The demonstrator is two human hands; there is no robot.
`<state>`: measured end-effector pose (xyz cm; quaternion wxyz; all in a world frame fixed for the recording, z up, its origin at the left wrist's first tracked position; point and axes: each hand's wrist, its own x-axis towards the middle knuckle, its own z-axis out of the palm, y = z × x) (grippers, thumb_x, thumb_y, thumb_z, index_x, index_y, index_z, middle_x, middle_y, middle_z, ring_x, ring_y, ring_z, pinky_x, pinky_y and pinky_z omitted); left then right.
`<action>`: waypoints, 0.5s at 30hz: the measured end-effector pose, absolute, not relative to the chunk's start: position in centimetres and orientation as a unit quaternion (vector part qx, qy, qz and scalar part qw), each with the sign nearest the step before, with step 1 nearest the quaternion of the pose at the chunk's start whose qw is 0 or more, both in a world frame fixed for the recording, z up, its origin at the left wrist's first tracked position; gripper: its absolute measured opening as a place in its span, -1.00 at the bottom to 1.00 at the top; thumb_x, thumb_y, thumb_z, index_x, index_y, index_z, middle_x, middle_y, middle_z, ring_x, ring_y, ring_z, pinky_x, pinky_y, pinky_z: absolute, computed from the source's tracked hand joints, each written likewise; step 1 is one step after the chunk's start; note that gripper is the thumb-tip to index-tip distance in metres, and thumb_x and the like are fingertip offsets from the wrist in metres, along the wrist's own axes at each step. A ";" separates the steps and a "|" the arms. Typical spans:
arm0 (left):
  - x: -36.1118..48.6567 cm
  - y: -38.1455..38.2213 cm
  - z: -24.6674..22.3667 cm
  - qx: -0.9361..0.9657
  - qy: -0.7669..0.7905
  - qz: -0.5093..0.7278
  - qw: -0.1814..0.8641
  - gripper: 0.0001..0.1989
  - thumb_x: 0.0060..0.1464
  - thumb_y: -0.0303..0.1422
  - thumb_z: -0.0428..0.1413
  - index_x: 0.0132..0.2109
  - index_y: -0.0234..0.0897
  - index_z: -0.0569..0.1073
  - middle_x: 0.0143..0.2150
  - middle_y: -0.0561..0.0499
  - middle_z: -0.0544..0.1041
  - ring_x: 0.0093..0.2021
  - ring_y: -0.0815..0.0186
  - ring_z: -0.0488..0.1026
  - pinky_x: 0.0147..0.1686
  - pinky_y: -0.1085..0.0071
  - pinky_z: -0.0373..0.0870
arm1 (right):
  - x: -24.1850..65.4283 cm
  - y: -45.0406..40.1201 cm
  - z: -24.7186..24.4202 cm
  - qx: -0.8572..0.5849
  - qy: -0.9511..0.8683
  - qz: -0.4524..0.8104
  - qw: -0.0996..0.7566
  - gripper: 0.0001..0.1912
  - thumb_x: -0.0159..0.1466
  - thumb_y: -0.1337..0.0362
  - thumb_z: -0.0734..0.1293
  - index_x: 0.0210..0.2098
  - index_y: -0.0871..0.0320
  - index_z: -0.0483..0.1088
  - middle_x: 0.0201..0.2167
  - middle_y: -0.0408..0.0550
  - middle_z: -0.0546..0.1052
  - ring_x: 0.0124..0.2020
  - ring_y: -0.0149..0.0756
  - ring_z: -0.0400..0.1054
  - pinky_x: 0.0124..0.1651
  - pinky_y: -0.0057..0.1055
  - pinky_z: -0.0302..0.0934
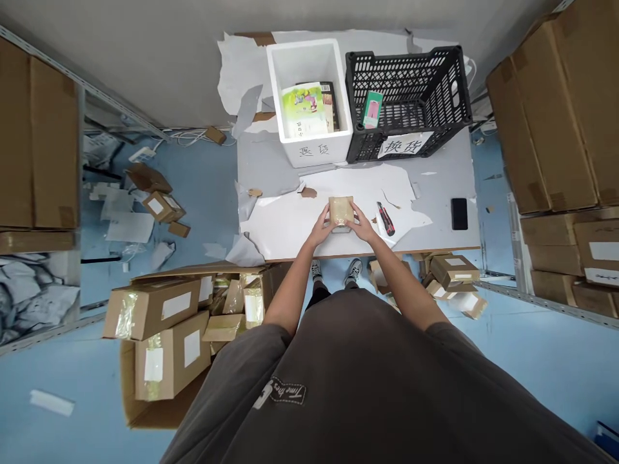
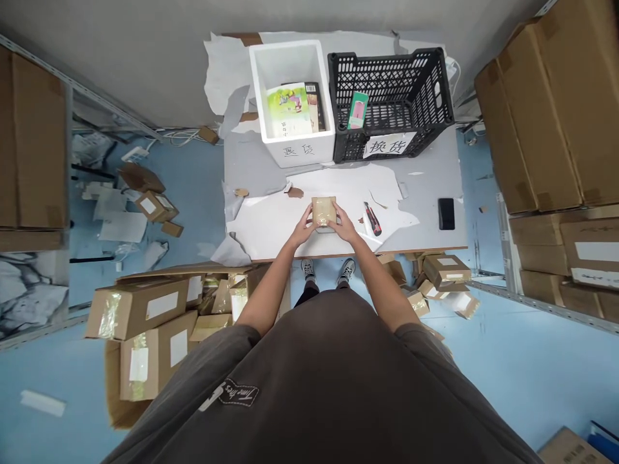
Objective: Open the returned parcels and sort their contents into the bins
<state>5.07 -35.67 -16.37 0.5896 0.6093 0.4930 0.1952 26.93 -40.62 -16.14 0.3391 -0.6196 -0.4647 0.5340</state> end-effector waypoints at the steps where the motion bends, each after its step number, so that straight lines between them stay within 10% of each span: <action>1: 5.0 -36.3 -16.3 0.605 0.498 0.197 0.589 -0.04 0.46 -0.18 0.19 0.75 -0.05 -0.16 0.72 -0.24 0.13 0.58 -0.01 0.34 0.45 0.03 0.45 | 26.9 -41.2 -16.2 -0.625 -0.449 0.534 0.350 0.16 0.39 -0.19 0.47 0.74 0.02 -0.11 0.70 0.22 0.05 0.55 0.15 0.25 0.46 0.08 0.36; 7: 4.9 -39.7 -16.6 0.557 0.492 0.217 0.633 0.11 0.31 -0.21 0.34 0.74 -0.16 -0.13 0.76 -0.26 -0.02 0.66 -0.01 0.20 0.48 0.12 0.40 | 25.2 -44.2 -15.9 -0.612 -0.423 0.552 0.376 0.28 0.25 -0.14 0.58 0.74 -0.09 -0.10 0.67 0.06 0.17 0.57 0.16 0.24 0.53 0.11 0.28; 15: 5.2 -35.6 -17.2 0.586 0.535 0.235 0.561 -0.16 0.43 -0.12 0.14 0.69 -0.26 0.13 0.57 -0.23 0.43 0.41 -0.04 0.52 0.40 -0.02 0.50 | 26.3 -41.1 -14.4 -0.668 -0.509 0.448 0.307 0.07 0.39 0.04 0.37 0.76 -0.06 -0.15 0.64 -0.06 0.27 0.46 0.12 0.39 0.54 0.15 0.27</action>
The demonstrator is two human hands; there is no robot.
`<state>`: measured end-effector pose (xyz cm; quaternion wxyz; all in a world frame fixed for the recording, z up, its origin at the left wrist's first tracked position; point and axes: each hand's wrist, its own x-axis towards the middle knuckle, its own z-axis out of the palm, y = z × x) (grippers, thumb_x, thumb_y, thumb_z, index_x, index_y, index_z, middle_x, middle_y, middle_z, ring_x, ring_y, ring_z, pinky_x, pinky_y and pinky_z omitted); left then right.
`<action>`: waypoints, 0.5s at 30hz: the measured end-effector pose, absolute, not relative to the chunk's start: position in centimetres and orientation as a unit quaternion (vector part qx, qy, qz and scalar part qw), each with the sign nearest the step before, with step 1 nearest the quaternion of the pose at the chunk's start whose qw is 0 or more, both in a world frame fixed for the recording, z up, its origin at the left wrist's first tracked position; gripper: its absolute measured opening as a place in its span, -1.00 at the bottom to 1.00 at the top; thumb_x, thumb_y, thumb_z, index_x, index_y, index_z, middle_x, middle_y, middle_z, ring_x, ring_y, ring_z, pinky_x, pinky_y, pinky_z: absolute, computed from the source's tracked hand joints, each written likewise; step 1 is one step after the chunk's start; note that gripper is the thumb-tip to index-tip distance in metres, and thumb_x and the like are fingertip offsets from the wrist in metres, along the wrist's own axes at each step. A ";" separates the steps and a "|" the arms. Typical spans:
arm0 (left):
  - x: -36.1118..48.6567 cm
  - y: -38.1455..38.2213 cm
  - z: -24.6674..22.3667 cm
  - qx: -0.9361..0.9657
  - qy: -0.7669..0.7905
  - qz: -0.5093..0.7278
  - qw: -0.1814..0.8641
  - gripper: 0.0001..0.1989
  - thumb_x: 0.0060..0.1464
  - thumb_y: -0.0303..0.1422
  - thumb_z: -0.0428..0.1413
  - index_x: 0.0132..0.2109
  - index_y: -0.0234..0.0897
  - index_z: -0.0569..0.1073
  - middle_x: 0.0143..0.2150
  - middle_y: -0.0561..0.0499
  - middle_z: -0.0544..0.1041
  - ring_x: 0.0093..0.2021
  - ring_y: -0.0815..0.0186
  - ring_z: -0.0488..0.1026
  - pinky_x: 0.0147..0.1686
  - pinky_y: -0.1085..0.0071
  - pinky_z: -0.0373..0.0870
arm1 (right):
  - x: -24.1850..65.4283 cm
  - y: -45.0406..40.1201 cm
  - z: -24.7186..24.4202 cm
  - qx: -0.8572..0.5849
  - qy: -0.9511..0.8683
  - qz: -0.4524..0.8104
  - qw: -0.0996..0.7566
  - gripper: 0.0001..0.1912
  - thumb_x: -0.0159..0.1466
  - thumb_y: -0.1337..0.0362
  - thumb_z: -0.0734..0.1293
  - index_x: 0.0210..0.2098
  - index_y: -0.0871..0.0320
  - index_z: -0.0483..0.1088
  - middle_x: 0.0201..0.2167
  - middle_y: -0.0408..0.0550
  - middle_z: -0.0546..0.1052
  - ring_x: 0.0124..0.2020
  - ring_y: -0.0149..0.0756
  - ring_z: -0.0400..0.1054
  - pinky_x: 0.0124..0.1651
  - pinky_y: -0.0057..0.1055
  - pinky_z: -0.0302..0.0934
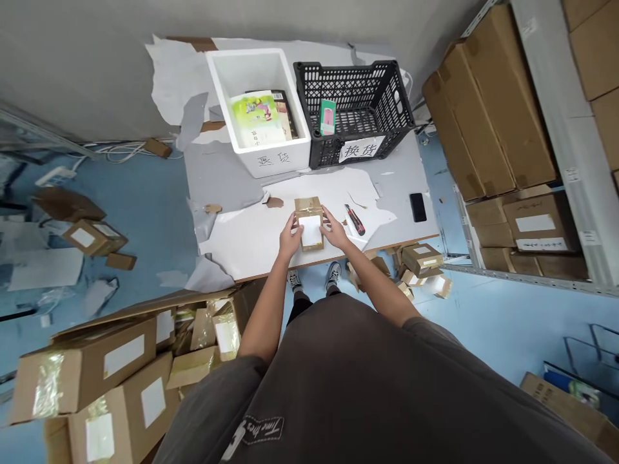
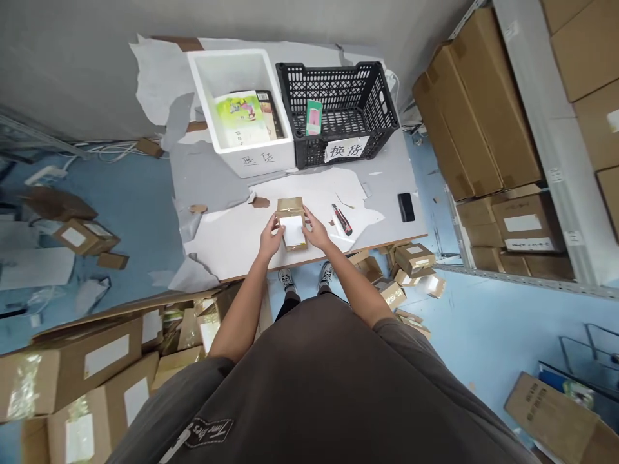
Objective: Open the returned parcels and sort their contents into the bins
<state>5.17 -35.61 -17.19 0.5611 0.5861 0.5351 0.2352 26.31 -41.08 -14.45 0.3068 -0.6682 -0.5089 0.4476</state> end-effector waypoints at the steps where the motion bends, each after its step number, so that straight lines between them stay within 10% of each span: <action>1: 5.5 -35.2 -17.5 0.594 0.534 0.222 0.560 -0.11 0.40 -0.14 0.18 0.70 -0.32 0.08 0.60 -0.27 0.38 0.45 -0.08 0.49 0.42 -0.03 0.48 | 26.4 -40.4 -14.8 -0.674 -0.516 0.439 0.292 0.09 0.39 0.03 0.36 0.77 0.01 -0.18 0.65 -0.02 0.24 0.51 0.13 0.34 0.56 0.14 0.25; 6: 7.3 -35.3 -20.4 0.608 0.551 0.173 0.545 0.02 0.36 -0.15 0.23 0.73 -0.34 -0.06 0.69 -0.28 0.19 0.62 -0.08 0.27 0.51 0.04 0.37 | 25.6 -37.9 -18.0 -0.701 -0.540 0.413 0.217 0.17 0.42 -0.06 0.35 0.75 0.34 -0.24 0.70 0.21 0.09 0.70 0.09 0.00 0.69 0.00 -0.03; 10: 7.2 -36.0 -21.9 0.558 0.595 0.160 0.556 -0.16 0.47 -0.10 0.11 0.72 -0.21 0.05 0.57 -0.24 0.42 0.46 -0.06 0.50 0.48 -0.03 0.41 | 25.5 -37.7 -19.9 -0.701 -0.545 0.412 0.204 0.03 0.48 -0.03 0.24 0.75 0.28 -0.19 0.68 0.18 0.15 0.66 0.05 0.10 0.66 0.01 0.05; 15: 5.7 -37.3 -21.8 0.561 0.552 0.177 0.591 0.07 0.30 -0.12 0.32 0.73 -0.19 -0.03 0.68 -0.33 0.21 0.49 -0.08 0.45 0.39 0.01 0.49 | 26.3 -40.0 -20.8 -0.694 -0.496 0.462 0.243 0.17 0.33 0.01 0.39 0.76 0.16 -0.19 0.68 0.20 0.15 0.55 0.14 0.29 0.49 0.11 0.33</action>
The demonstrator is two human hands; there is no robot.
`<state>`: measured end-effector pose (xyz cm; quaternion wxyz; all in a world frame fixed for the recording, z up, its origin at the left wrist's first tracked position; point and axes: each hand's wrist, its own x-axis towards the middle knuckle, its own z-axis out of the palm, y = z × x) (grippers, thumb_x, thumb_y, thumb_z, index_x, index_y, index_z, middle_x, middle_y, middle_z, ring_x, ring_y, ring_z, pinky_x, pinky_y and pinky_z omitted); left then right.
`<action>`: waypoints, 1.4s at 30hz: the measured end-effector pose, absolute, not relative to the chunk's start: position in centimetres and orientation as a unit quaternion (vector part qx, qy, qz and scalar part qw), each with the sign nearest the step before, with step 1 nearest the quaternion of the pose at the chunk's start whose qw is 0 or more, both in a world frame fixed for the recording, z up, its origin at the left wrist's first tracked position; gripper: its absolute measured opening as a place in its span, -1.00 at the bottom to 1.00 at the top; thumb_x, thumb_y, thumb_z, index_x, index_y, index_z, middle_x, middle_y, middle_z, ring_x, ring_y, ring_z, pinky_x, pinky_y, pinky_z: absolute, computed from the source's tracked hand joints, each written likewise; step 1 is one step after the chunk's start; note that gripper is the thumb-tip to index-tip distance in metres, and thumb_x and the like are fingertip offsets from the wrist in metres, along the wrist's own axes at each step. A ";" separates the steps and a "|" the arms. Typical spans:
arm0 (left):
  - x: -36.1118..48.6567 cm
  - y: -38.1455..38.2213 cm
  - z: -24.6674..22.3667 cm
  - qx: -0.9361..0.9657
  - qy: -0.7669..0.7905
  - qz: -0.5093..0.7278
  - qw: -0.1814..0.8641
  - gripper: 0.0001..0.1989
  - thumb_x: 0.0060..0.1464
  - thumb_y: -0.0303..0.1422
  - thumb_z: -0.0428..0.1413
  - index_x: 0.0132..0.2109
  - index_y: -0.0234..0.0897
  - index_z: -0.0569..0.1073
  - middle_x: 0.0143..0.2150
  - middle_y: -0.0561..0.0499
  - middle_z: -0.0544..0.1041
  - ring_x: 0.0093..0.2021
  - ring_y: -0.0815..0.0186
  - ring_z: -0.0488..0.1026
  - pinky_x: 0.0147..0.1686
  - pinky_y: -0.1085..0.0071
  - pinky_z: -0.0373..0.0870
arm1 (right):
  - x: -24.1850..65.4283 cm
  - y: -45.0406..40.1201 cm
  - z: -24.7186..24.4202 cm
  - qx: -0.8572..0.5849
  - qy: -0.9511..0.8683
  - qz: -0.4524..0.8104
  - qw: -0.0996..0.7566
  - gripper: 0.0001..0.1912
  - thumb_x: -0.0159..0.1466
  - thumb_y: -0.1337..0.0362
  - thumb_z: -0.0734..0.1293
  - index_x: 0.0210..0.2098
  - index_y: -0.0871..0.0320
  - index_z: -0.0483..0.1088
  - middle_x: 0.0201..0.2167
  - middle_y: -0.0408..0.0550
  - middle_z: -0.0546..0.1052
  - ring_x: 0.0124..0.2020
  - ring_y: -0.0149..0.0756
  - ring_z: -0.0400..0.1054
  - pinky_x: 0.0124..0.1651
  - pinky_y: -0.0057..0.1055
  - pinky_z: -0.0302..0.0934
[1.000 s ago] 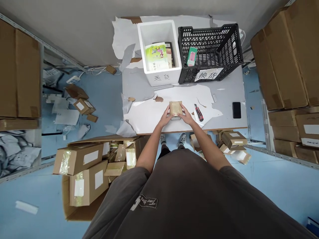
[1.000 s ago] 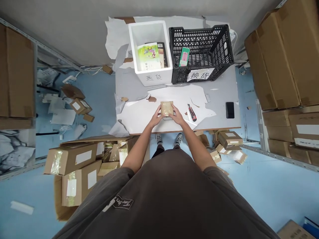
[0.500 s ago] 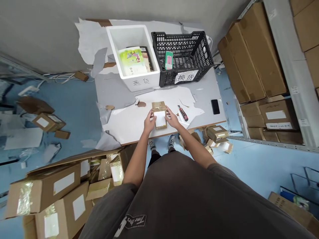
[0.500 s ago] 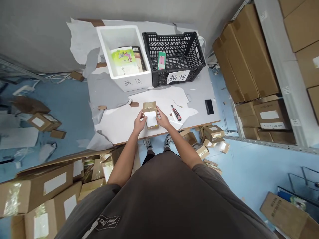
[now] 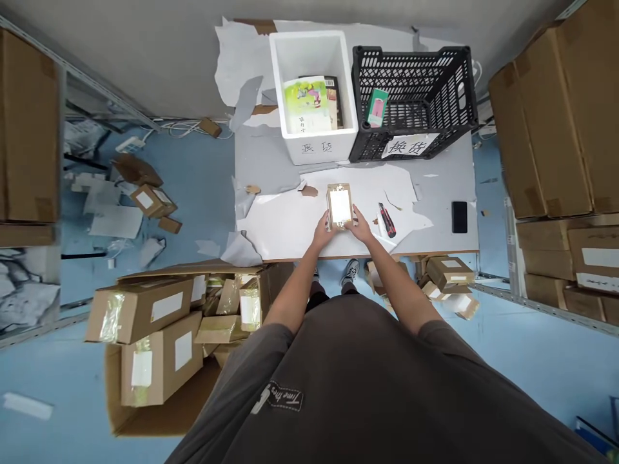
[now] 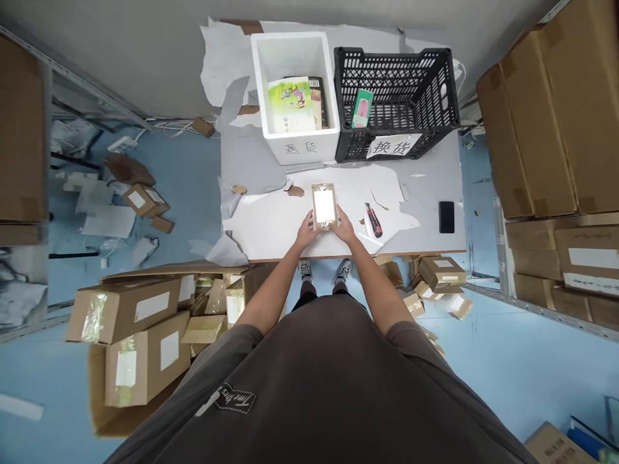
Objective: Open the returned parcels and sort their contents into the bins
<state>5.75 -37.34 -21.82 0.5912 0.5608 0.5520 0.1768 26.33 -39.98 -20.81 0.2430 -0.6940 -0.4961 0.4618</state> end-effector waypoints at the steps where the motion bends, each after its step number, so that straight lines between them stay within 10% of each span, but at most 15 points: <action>1: 5.5 -37.6 -21.7 0.564 0.537 0.175 0.603 0.14 0.24 -0.14 0.36 0.74 -0.19 -0.07 0.68 -0.35 0.21 0.49 -0.08 0.46 0.37 0.02 0.51 | 26.4 -40.6 -20.9 -0.688 -0.488 0.479 0.242 0.23 0.28 0.03 0.43 0.76 0.12 -0.20 0.67 0.20 0.18 0.51 0.16 0.34 0.45 0.12 0.37; 16: 4.3 -43.3 -20.0 0.536 0.599 0.130 0.581 0.25 0.23 -0.15 0.45 0.75 -0.23 -0.17 0.40 -0.29 0.61 0.34 -0.03 0.62 0.30 0.09 0.57 | 27.2 -44.2 -19.9 -0.602 -0.520 0.564 0.222 0.03 0.33 0.05 0.44 0.71 0.02 0.08 0.65 0.04 0.25 0.58 0.09 0.25 0.54 0.06 0.24; 24: 2.7 -42.4 -16.4 0.646 0.657 0.055 0.385 0.16 0.24 -0.04 0.43 0.72 -0.33 0.01 0.74 -0.34 0.01 0.70 -0.19 0.06 0.60 -0.02 0.22 | 31.9 -43.2 -18.0 -0.718 -0.604 0.312 0.147 -0.13 0.47 0.03 0.38 0.66 0.19 0.18 0.65 0.25 0.19 0.68 0.08 0.01 0.67 0.06 0.00; 31: 1.9 -35.4 -15.7 0.760 0.573 -0.103 0.290 0.36 0.10 0.13 0.48 0.74 -0.29 -0.07 0.79 -0.27 -0.24 0.75 -0.30 -0.27 0.63 -0.14 0.12 | 40.5 -44.7 -17.6 -0.813 -0.521 0.250 0.069 -0.33 0.52 0.15 0.25 0.51 0.36 0.34 0.47 0.37 0.44 0.52 0.15 0.26 0.56 0.04 0.18; 42: 2.3 -34.7 -16.4 0.735 0.593 -0.175 0.281 0.56 0.02 0.22 0.49 0.75 -0.29 -0.31 0.79 -0.25 -0.32 0.75 -0.24 -0.22 0.68 -0.05 0.05 | 41.9 -41.2 -23.6 -0.841 -0.418 0.342 0.041 -0.70 0.45 0.21 0.40 0.11 0.22 0.52 0.22 0.29 0.59 0.22 0.04 0.45 0.23 -0.17 0.35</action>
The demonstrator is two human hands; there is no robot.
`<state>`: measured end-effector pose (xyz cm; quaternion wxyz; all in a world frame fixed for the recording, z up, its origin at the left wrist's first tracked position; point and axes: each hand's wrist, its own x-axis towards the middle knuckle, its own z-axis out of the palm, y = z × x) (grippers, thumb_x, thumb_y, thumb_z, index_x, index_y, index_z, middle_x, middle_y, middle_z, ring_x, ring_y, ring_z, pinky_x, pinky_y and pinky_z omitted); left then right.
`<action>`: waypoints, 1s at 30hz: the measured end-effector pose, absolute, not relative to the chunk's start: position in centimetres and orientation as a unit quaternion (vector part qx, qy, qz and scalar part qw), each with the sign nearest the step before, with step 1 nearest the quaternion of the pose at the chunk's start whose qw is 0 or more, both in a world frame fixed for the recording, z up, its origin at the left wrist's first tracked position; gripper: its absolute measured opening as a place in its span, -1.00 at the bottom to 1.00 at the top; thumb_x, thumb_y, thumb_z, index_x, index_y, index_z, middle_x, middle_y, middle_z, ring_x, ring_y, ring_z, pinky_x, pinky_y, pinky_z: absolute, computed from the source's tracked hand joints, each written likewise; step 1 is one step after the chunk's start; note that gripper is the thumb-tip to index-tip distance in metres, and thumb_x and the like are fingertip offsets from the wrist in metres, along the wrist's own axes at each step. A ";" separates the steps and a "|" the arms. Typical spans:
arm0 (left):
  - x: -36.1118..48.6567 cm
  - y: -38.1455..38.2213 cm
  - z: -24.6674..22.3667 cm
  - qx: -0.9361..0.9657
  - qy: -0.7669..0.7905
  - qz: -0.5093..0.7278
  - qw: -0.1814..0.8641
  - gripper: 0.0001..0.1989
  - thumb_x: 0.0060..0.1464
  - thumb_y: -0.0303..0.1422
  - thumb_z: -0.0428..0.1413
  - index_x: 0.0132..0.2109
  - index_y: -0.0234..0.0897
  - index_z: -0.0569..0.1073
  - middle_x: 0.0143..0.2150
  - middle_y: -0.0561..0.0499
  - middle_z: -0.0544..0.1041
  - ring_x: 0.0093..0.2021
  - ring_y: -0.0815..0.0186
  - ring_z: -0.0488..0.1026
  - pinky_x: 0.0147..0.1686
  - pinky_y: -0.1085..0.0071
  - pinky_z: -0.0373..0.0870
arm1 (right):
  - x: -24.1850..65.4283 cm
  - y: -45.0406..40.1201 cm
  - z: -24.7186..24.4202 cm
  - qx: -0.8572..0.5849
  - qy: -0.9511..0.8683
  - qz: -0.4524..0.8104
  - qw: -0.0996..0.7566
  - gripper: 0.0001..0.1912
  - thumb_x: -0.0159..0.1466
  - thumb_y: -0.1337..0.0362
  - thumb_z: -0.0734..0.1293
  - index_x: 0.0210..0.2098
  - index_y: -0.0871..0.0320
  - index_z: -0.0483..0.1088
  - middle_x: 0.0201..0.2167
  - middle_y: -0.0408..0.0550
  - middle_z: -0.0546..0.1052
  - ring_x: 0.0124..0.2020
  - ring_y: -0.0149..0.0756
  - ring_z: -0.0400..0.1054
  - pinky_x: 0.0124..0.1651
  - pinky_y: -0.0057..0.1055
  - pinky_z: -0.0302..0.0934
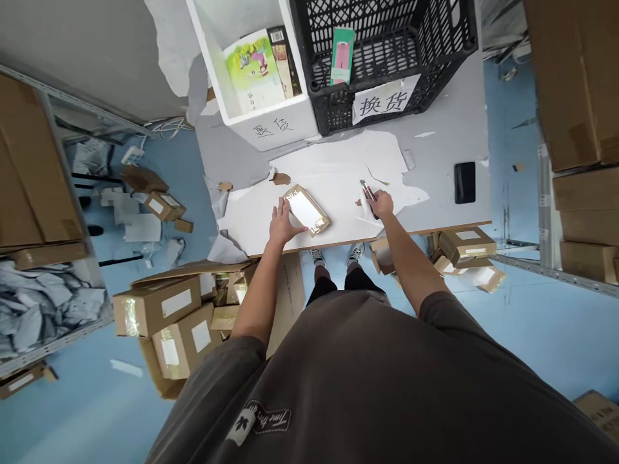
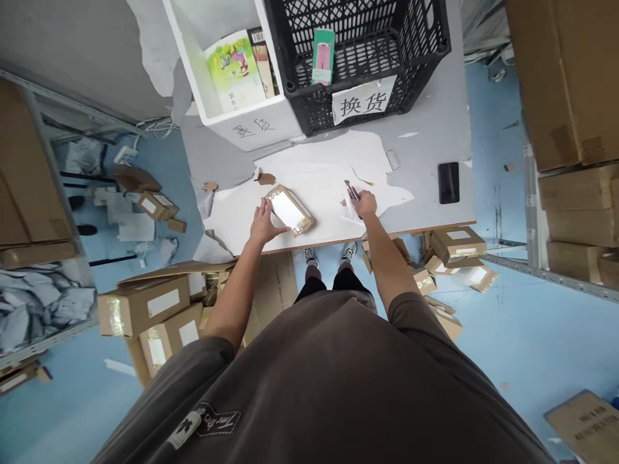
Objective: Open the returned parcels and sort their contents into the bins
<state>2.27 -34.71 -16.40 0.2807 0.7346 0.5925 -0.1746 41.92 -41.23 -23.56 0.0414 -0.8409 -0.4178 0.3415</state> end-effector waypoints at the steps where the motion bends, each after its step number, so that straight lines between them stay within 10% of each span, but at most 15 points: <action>1: 2.4 -34.7 -16.3 0.731 0.596 -0.176 0.281 0.57 0.00 0.24 0.49 0.75 -0.26 -0.30 0.79 -0.23 -0.31 0.75 -0.26 -0.21 0.68 -0.05 0.06 | 42.1 -41.2 -23.5 -0.841 -0.411 0.347 0.055 -0.75 0.45 0.25 0.40 0.08 0.20 0.50 0.18 0.28 0.60 0.16 0.00 0.46 0.20 -0.19 0.34; 12: 5.1 -36.1 -14.6 0.701 0.634 -0.144 0.293 0.58 -0.05 0.28 0.50 0.76 -0.16 -0.26 0.79 -0.15 -0.24 0.71 -0.30 -0.07 0.56 -0.04 0.33 | 35.5 -37.7 -13.6 -0.768 -0.430 0.419 0.224 -0.58 0.52 0.37 0.23 0.32 0.04 0.15 -0.16 -0.13 0.65 -0.42 -0.28 0.51 -0.27 -0.38 0.38; 19: 5.9 -37.0 -14.3 0.699 0.639 -0.116 0.300 0.48 0.05 0.28 0.44 0.76 -0.09 -0.26 0.80 -0.05 -0.20 0.67 -0.26 0.02 0.50 -0.02 0.39 | 21.5 -33.7 -11.3 -0.686 -0.641 0.340 -0.059 -0.54 0.65 0.13 0.15 0.41 0.18 0.35 0.15 0.29 0.69 0.18 0.13 0.59 0.20 -0.12 0.42; 30: 5.6 -37.2 -14.8 0.713 0.615 -0.067 0.330 0.43 0.12 0.21 0.43 0.76 -0.18 -0.24 0.79 -0.11 -0.18 0.60 -0.30 0.09 0.46 -0.07 0.40 | 19.3 -33.8 -10.9 -0.686 -0.645 0.276 -0.193 -0.50 0.68 0.13 0.08 0.46 0.19 0.31 0.22 0.29 0.66 0.25 0.10 0.56 0.22 -0.18 0.38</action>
